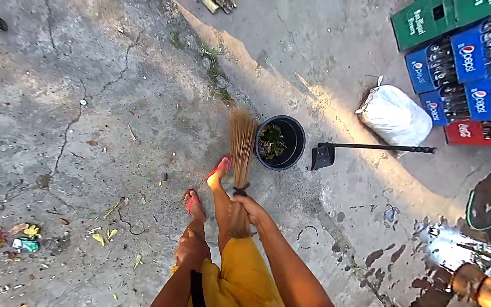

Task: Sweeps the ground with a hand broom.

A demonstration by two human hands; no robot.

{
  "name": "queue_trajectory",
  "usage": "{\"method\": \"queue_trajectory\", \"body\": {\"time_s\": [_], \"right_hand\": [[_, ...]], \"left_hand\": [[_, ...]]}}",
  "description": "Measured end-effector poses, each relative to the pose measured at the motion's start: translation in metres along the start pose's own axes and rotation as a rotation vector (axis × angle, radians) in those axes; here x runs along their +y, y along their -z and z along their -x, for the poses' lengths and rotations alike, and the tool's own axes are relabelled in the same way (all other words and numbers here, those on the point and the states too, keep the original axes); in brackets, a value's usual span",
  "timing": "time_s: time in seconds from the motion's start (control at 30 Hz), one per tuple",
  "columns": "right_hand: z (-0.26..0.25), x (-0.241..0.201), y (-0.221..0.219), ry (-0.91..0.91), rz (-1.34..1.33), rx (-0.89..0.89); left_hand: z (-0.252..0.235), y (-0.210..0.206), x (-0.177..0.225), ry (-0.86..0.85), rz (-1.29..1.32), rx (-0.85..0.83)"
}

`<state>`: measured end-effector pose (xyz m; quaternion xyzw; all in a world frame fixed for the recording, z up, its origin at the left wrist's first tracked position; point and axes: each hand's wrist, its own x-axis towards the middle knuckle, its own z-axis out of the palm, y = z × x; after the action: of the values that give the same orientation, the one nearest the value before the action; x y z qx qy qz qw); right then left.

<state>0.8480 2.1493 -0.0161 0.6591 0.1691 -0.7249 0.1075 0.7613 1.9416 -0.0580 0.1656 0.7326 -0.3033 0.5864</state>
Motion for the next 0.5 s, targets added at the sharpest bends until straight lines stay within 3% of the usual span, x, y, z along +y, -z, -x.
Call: {"method": "queue_trajectory", "body": {"time_s": [0.13,0.2,0.27,0.4,0.5], "right_hand": [[-0.073,-0.065,-0.044,-0.21,0.286,-0.309],[-0.066,-0.11,-0.028,-0.151,0.413,-0.437],[-0.034,-0.149,0.016,-0.065,0.46,-0.5],[0.033,-0.189,0.098,0.048,0.292,-0.328],[0.028,-0.212,0.093,0.102,0.042,0.003]], "left_hand": [[-0.01,0.032,0.019,0.0,0.046,-0.004],[-0.013,0.059,0.03,0.005,0.081,-0.012],[-0.015,0.074,0.045,0.009,0.078,0.007],[-0.005,0.119,0.065,0.006,0.144,0.027],[0.009,0.168,0.062,-0.082,0.275,-0.039]]}}
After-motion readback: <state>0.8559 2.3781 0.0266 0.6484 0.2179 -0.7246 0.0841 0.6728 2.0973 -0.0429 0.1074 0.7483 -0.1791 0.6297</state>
